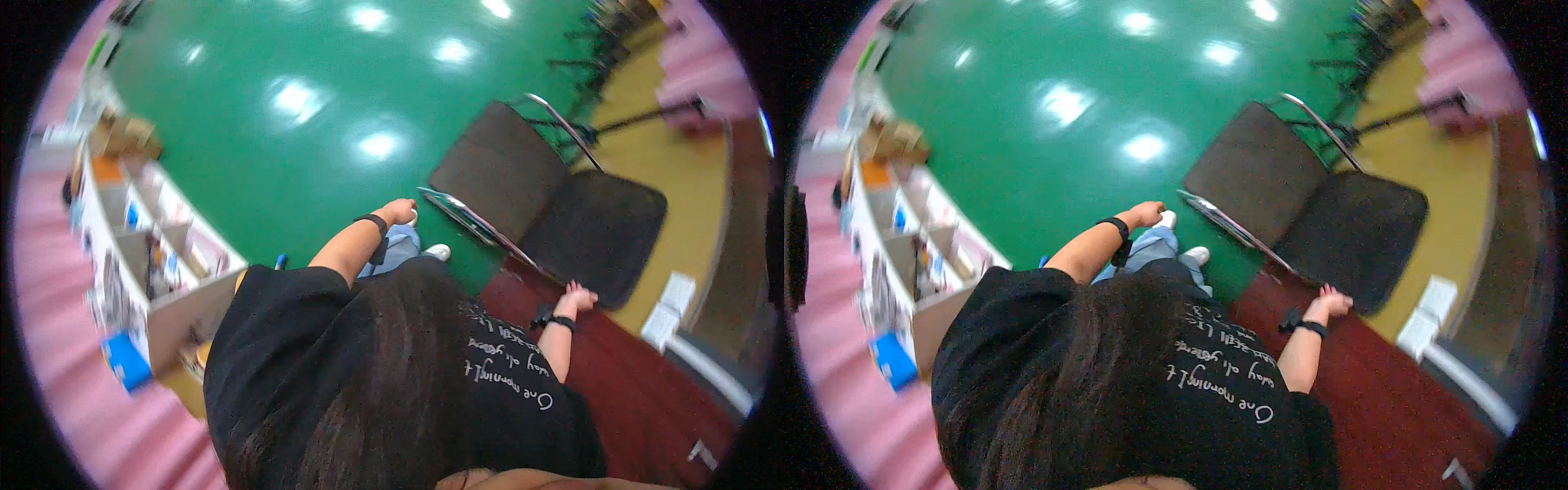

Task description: The person picks up a blue pillow from the floor and places it on a green chair, then moves an office chair toward a door and pushes a small yellow chair under a table.

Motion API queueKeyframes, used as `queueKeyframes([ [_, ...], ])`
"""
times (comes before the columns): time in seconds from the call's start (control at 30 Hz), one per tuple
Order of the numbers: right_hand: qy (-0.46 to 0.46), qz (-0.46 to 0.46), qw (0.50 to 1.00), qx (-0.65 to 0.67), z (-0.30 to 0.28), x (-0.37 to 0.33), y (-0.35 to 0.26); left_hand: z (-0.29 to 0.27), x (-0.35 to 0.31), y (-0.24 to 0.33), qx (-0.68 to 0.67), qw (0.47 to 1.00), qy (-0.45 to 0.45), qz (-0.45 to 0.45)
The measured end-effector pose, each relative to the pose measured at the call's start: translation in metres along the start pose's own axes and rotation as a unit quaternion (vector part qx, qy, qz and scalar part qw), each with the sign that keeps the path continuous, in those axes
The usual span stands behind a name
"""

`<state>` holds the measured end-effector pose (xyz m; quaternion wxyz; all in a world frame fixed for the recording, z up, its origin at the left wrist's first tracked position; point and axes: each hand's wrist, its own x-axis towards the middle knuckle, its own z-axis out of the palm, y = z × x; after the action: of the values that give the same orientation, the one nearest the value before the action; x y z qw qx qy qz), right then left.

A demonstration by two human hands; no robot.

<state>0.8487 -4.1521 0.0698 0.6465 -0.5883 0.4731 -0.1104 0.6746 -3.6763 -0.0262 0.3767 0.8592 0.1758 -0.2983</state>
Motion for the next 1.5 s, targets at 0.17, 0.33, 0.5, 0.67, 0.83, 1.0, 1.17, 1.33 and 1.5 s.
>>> queueKeyframes([
  [0.17,0.019,0.016,0.999,-0.036,0.019,-0.008,0.032,0.017,-0.116,-0.149,-0.122,0.960,0.175,-0.181],
  [0.33,-0.168,-0.155,0.872,-0.432,0.052,0.025,0.108,0.082,-0.234,-0.261,-0.329,0.834,0.275,-0.348],
  [0.5,-0.265,0.063,0.909,-0.315,0.110,-0.088,0.157,0.148,-0.316,-0.280,-0.601,0.639,0.262,-0.404],
  [0.67,-0.407,0.082,0.820,-0.394,0.184,-0.260,0.203,0.204,-0.386,-0.315,-0.716,0.513,0.263,-0.395],
  [0.83,-0.565,0.092,0.660,-0.487,0.233,-0.394,0.255,0.196,-0.436,-0.359,-0.677,0.447,0.375,-0.448],
  [1.0,-0.660,0.003,0.454,-0.598,0.270,-0.521,0.321,0.238,-0.473,-0.375,-0.615,0.466,0.524,-0.362],
  [1.17,-0.696,-0.018,0.365,-0.618,0.274,-0.608,0.371,0.230,-0.513,-0.317,-0.677,0.387,0.510,-0.363],
  [1.33,-0.707,-0.050,0.299,-0.639,0.224,-0.671,0.425,0.307,-0.548,-0.263,-0.705,0.339,0.472,-0.407],
  [1.5,-0.751,-0.016,0.222,-0.622,0.148,-0.693,0.453,0.375,-0.577,-0.248,-0.727,0.253,0.458,-0.444],
])
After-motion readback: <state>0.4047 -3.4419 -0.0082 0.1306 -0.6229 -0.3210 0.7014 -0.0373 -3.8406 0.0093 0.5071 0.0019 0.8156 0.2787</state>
